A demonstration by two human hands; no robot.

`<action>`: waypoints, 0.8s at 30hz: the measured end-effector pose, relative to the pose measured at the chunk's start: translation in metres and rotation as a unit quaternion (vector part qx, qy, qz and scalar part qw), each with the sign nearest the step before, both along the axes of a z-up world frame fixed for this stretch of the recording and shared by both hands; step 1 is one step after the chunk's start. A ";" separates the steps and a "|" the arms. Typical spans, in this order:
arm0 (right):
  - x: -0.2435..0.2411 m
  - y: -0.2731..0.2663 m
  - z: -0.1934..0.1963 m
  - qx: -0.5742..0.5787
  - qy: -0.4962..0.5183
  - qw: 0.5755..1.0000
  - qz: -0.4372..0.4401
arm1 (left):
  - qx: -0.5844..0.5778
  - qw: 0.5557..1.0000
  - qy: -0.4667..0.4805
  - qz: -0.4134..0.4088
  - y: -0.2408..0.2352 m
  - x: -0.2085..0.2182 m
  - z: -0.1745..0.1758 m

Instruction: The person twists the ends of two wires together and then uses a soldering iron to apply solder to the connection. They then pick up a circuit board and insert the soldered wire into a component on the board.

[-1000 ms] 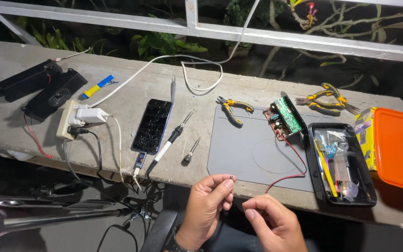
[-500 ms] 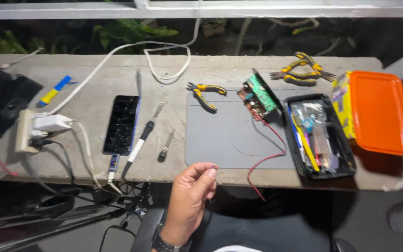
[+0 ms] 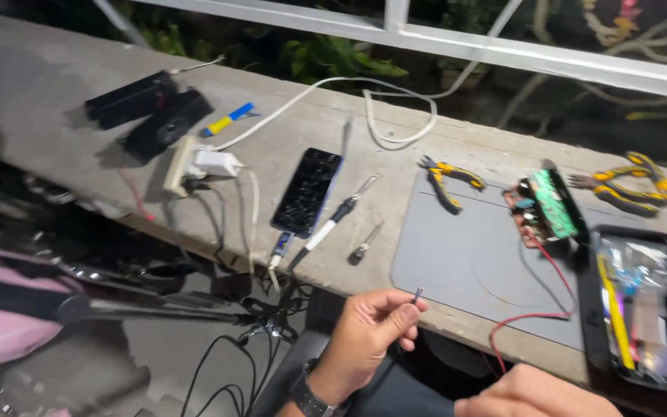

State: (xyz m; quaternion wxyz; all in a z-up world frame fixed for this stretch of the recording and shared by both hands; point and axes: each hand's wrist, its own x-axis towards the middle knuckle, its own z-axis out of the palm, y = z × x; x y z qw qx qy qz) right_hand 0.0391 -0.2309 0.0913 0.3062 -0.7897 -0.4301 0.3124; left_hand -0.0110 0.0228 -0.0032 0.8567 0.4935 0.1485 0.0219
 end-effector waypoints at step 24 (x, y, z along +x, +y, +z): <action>-0.006 0.107 -0.118 0.167 0.028 0.915 -0.366 | -0.150 0.987 -0.026 0.052 0.026 -0.028 -0.022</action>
